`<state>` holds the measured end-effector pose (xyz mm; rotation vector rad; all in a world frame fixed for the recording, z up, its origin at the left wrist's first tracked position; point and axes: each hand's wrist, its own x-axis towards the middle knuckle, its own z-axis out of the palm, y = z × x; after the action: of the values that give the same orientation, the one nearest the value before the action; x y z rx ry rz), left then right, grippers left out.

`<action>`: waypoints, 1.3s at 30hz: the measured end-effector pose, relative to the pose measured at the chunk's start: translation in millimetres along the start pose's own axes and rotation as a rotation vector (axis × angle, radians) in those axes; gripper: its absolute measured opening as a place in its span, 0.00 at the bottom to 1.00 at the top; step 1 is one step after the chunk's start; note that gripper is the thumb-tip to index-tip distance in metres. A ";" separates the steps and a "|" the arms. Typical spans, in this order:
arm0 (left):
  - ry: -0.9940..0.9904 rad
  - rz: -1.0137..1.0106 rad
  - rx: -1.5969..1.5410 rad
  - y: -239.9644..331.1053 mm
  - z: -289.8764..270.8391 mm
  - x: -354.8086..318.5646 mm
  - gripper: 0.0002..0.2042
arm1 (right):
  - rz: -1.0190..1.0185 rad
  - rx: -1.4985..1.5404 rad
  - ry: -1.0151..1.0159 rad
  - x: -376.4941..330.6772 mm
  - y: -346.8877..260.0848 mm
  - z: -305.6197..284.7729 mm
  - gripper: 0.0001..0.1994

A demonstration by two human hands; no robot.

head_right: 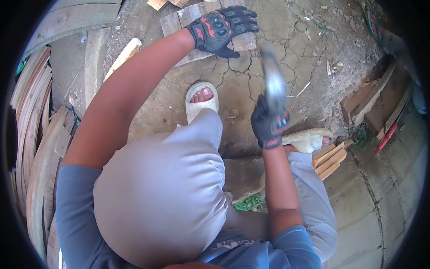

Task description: The person sits on the ground and uses a hammer to drive nails into small wooden planks. They repeatedly pick up nails, position them on the wood, and strike them with the hammer to secure the pieces.

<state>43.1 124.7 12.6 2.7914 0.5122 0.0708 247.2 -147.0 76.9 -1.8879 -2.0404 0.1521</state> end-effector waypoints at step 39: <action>-0.025 -0.017 0.013 3.4 -6.1 7.2 0.46 | 0.242 0.186 -0.147 -1.6 -9.7 -21.5 0.19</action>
<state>50.4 126.0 19.4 2.7966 0.5326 0.0289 245.2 -153.0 99.7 -2.0488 -1.8068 0.5369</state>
